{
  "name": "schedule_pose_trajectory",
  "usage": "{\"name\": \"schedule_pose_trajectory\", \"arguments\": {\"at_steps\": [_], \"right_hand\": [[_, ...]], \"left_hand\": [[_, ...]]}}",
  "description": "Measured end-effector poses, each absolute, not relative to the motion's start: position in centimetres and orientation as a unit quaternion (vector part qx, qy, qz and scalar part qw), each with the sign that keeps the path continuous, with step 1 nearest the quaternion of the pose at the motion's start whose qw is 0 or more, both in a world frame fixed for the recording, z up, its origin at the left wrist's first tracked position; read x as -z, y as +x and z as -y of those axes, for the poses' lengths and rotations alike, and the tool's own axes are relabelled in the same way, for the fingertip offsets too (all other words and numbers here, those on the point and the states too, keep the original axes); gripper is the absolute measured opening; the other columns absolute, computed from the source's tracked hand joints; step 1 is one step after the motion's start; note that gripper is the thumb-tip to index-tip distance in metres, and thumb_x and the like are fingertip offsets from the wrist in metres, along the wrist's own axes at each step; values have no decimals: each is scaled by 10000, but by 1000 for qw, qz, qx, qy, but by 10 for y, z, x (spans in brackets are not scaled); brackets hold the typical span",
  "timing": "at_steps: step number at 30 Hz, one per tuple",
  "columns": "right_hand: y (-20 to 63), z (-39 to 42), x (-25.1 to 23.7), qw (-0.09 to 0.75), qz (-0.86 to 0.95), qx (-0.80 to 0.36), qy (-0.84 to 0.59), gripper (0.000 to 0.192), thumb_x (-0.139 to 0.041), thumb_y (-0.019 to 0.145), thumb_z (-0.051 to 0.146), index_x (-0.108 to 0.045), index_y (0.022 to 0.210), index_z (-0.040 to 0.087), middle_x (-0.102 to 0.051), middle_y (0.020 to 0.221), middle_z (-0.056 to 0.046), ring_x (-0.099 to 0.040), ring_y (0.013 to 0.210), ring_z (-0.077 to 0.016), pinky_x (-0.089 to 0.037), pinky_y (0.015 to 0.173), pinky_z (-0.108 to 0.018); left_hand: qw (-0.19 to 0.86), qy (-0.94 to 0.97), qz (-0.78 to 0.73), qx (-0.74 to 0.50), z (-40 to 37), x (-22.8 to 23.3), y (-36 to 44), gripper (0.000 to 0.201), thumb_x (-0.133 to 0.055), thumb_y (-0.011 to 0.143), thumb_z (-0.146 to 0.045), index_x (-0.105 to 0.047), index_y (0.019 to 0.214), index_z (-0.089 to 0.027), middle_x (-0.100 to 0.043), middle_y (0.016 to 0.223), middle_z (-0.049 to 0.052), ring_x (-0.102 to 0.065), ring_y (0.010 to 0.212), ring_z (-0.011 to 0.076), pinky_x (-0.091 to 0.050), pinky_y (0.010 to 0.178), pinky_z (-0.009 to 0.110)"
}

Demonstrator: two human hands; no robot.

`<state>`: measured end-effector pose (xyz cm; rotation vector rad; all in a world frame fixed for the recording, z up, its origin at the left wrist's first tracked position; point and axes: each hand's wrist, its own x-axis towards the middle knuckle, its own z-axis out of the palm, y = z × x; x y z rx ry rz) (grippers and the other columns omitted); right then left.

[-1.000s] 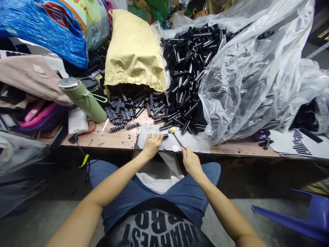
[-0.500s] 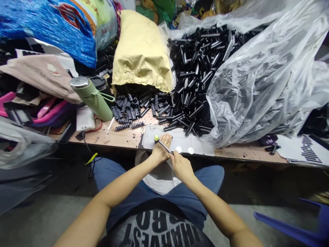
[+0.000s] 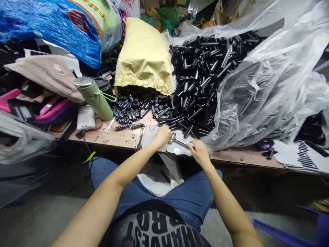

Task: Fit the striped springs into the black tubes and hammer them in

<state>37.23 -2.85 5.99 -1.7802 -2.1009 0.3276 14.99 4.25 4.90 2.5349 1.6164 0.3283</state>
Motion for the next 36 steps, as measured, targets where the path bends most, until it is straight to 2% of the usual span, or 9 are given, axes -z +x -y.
{"name": "schedule_pose_trajectory", "arguments": {"at_steps": [4,8,12,16,20,23,27,31,36], "right_hand": [[335,21,-61,360,558,-434,-608,619,-328,876,680,-595,1066,156,-673,961,-128,-642,834,-222,-512,748,-365],[299,20,-69,324,472,-700,-427,779,-239,841,756,-521,1247,154,-662,1107,-159,-656,976,-237,-514,865,-409],[276,20,-75,271,457,-766,-362,773,-266,842,732,-530,1257,135,-665,1113,-179,-645,1029,-270,-511,874,-447],[267,15,-69,307,494,-705,-406,669,-475,799,643,-499,1284,182,-605,1230,-157,-613,1112,-286,-503,910,-462],[265,9,-62,298,633,-536,-472,815,-758,618,472,-440,1321,208,-483,1358,-153,-520,1227,-293,-465,991,-458],[254,8,-59,241,739,-389,-494,889,-764,616,470,-394,1363,162,-411,1400,-184,-449,1279,-301,-403,1058,-468],[233,2,-56,172,809,-243,-507,929,-759,611,453,-378,1377,91,-406,1381,-227,-365,1325,-352,-317,1106,-500],[225,-8,-52,143,816,-200,-523,934,-745,621,459,-356,1391,100,-398,1390,-232,-361,1319,-368,-331,1082,-520],[229,-11,-46,139,817,-195,-525,956,-750,615,484,-346,1399,117,-401,1393,-229,-366,1314,-368,-338,1070,-523]], "left_hand": [[36,827,-517,-219,-27,-34,136,242,-430,898,-86,-666,843,-83,-639,823,142,-592,852,228,-515,721,346],[3,823,-413,-389,22,-22,120,247,-420,948,-194,-639,1035,-121,-649,840,112,-608,813,183,-537,745,334],[-8,814,-391,-430,44,-18,107,263,-434,942,-189,-605,1131,-125,-666,872,119,-619,818,183,-542,731,330],[4,803,-459,-380,25,-25,64,328,-425,950,-263,-576,1214,-142,-660,1020,142,-603,962,222,-506,850,391],[-27,681,-667,-302,-25,-42,-11,316,-380,937,-239,-658,1041,-131,-621,1058,160,-538,1007,275,-461,868,422],[-17,689,-687,-231,-62,-53,-45,289,-438,908,-270,-663,1018,-126,-608,1036,153,-503,1032,286,-425,915,423],[1,701,-694,-164,-94,-67,-37,328,-373,909,-217,-663,1017,-108,-614,1042,174,-511,1051,297,-431,893,411],[43,620,-777,-103,-105,-74,-10,316,-445,842,-213,-684,963,-45,-658,986,221,-586,988,316,-466,834,386],[97,576,-808,-73,-103,-68,13,289,-493,797,-189,-705,939,-53,-693,945,218,-653,895,293,-494,762,352]]}}
